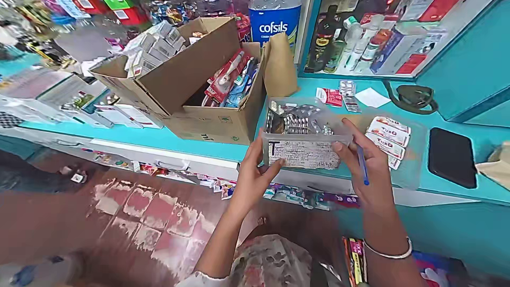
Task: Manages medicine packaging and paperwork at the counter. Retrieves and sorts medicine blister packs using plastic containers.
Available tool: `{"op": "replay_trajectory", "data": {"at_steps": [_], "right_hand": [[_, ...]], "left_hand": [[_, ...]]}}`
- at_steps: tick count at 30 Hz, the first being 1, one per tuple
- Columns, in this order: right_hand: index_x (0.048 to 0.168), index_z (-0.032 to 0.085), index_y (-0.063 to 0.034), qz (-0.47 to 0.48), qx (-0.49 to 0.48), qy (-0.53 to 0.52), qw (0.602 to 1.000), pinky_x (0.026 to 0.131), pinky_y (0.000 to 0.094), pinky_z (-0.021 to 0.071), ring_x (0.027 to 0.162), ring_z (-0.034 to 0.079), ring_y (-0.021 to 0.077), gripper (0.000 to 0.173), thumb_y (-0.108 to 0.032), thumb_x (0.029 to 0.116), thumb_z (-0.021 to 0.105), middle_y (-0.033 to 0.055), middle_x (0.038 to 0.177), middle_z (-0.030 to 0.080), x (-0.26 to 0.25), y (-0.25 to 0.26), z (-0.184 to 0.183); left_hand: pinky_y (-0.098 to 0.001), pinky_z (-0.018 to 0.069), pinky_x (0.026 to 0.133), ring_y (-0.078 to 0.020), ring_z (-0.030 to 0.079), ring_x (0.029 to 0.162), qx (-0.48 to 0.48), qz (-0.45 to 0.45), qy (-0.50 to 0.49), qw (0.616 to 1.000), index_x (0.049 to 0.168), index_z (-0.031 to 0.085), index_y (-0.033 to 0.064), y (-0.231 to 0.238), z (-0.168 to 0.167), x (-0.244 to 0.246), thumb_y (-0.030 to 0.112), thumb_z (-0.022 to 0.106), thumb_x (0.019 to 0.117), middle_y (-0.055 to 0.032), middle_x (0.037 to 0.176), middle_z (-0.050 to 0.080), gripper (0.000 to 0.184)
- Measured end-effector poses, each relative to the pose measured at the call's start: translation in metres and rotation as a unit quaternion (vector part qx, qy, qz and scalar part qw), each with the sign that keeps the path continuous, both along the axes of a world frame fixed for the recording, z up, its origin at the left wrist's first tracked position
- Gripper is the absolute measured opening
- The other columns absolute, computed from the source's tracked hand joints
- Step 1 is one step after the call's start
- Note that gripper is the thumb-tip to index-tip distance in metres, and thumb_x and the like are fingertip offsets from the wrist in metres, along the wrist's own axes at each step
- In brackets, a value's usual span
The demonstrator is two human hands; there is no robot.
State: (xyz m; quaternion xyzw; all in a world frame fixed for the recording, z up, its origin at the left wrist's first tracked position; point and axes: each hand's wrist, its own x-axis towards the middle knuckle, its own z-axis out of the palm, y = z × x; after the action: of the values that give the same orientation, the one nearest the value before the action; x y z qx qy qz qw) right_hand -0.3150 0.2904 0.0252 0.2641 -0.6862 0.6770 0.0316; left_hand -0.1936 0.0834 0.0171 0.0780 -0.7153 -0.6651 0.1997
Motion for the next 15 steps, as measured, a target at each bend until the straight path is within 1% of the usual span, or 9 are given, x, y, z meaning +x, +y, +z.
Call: {"op": "replay_trajectory", "data": {"at_steps": [3,8,10,13,15], "right_hand": [[0.151,0.048,-0.0041,0.014,0.012,0.003,1.000,0.089,0.0182,0.0563,0.103,0.068,0.0020,0.059,-0.023,0.0978,0.067,0.0008,0.125,0.070,-0.002,0.004,0.001],[0.151,0.048,-0.0036,0.034,0.004,-0.006,0.999,0.092,0.0203,0.0566,0.109,0.068,0.0041,0.057,-0.020,0.0986,0.065,0.0010,0.129,0.069,-0.005,0.009,-0.001],[0.151,0.048,-0.0042,0.037,0.002,-0.008,0.999,0.092,0.0206,0.0569,0.108,0.068,0.0043,0.058,-0.021,0.0988,0.065,0.0008,0.129,0.069,-0.006,0.009,-0.001],[0.152,0.047,-0.0055,0.050,0.007,-0.014,0.999,0.092,0.0216,0.0575,0.109,0.068,0.0052,0.058,-0.023,0.0991,0.066,0.0007,0.129,0.069,-0.007,0.012,-0.002],[0.153,0.047,-0.0073,0.059,0.017,-0.017,0.998,0.093,0.0219,0.0573,0.109,0.068,0.0057,0.059,-0.025,0.0995,0.066,0.0008,0.130,0.069,-0.009,0.015,-0.002]], "left_hand": [[-0.0275,0.0624,0.088,-0.0175,0.067,0.116,0.015,0.000,0.001,1.000,0.156,0.032,-0.0014,0.000,0.002,-0.001,0.007,0.072,0.0925,-0.0216,0.151,0.044,0.076],[-0.0277,0.0624,0.089,-0.0174,0.067,0.116,0.019,-0.004,0.002,1.000,0.156,0.034,-0.0005,0.000,0.002,-0.001,0.006,0.072,0.0927,-0.0199,0.152,0.044,0.074],[-0.0280,0.0622,0.090,-0.0181,0.067,0.118,0.018,-0.003,0.005,1.000,0.156,0.034,-0.0006,0.000,0.002,-0.001,0.006,0.072,0.0926,-0.0203,0.152,0.043,0.074],[-0.0276,0.0595,0.095,-0.0168,0.064,0.122,0.011,-0.004,0.006,1.000,0.156,0.034,-0.0002,-0.002,0.000,0.000,0.010,0.069,0.0954,-0.0203,0.153,0.043,0.071],[-0.0272,0.0580,0.096,-0.0151,0.064,0.120,0.011,-0.001,0.005,1.000,0.155,0.035,-0.0019,-0.004,-0.001,0.000,0.013,0.065,0.0984,-0.0206,0.151,0.045,0.066]]}}
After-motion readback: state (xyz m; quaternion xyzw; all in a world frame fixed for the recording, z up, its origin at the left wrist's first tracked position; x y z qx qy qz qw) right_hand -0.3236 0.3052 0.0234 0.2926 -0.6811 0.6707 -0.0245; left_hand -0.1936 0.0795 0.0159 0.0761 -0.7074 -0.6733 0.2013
